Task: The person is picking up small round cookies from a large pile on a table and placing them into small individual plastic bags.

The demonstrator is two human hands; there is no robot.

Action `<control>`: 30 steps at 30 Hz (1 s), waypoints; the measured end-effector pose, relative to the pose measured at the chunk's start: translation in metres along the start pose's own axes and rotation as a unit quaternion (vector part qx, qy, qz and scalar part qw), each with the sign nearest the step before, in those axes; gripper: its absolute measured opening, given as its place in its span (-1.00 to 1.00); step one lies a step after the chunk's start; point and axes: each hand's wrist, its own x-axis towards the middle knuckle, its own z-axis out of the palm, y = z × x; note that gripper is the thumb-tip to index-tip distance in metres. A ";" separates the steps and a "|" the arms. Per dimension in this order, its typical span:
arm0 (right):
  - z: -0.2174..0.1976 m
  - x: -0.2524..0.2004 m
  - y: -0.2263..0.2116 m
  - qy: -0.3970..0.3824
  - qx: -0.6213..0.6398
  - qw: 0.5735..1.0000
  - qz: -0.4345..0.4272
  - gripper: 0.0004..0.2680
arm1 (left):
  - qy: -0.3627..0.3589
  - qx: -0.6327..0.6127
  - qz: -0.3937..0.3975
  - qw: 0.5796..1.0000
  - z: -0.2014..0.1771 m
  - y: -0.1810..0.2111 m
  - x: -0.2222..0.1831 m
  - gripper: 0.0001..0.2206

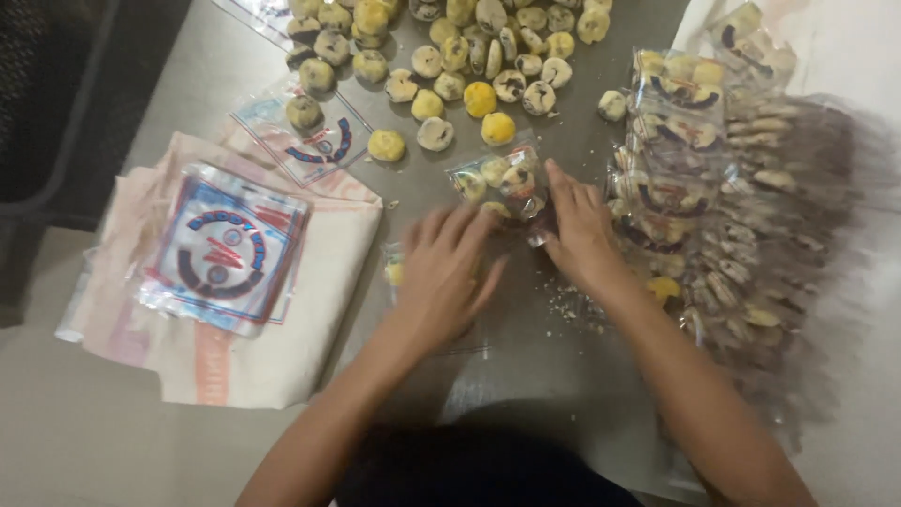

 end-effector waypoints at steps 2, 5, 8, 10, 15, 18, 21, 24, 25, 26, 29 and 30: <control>0.000 0.010 -0.010 -0.018 0.001 0.999 0.032 -0.29 | -0.007 0.020 0.006 1.000 0.031 -0.011 0.032 -0.38; 0.021 0.008 -0.003 0.036 0.009 0.999 0.037 -0.38 | -0.054 0.011 -0.002 0.999 0.064 -0.015 0.058 -0.19; 0.029 0.000 -0.002 0.137 0.049 0.989 -0.005 -0.43 | -0.115 -0.010 -0.029 0.993 0.065 -0.011 0.067 -0.08; 0.027 -0.016 -0.014 0.154 0.082 0.985 -0.013 -0.45 | -0.146 -0.012 -0.047 0.988 0.059 -0.010 0.062 -0.03; 0.036 -0.075 -0.035 0.317 0.047 0.947 -0.001 -0.82 | -0.144 -0.071 -0.034 0.986 0.043 -0.012 0.054 -0.08; 0.029 -0.083 -0.057 0.262 0.042 0.964 -0.009 -0.88 | -0.103 -0.078 -0.068 0.989 0.049 -0.030 0.064 -0.43; 0.036 -0.073 -0.054 0.242 -0.028 0.970 -0.010 -0.80 | -0.039 -0.023 -0.015 0.999 0.069 -0.053 0.075 -0.55; 0.013 -0.057 -0.063 0.211 0.016 0.977 0.012 -0.82 | -0.048 -0.020 -0.007 0.999 0.098 -0.072 0.081 -0.58; 0.017 -0.051 -0.056 0.210 0.016 0.977 0.016 -0.82 | -0.051 -0.022 -0.006 0.998 0.089 -0.065 0.078 -0.58; 0.021 -0.046 -0.050 0.180 0.010 0.983 0.027 -0.87 | -0.052 -0.026 -0.004 0.998 0.079 -0.059 0.076 -0.60; 0.014 -0.030 -0.046 0.122 -0.008 0.992 0.042 -0.89 | -0.069 -0.038 -0.007 0.997 0.045 -0.042 0.073 -0.68; 0.008 -0.025 -0.047 0.096 -0.019 0.994 0.045 -0.90 | -0.085 -0.045 -0.013 0.995 0.031 -0.036 0.073 -0.70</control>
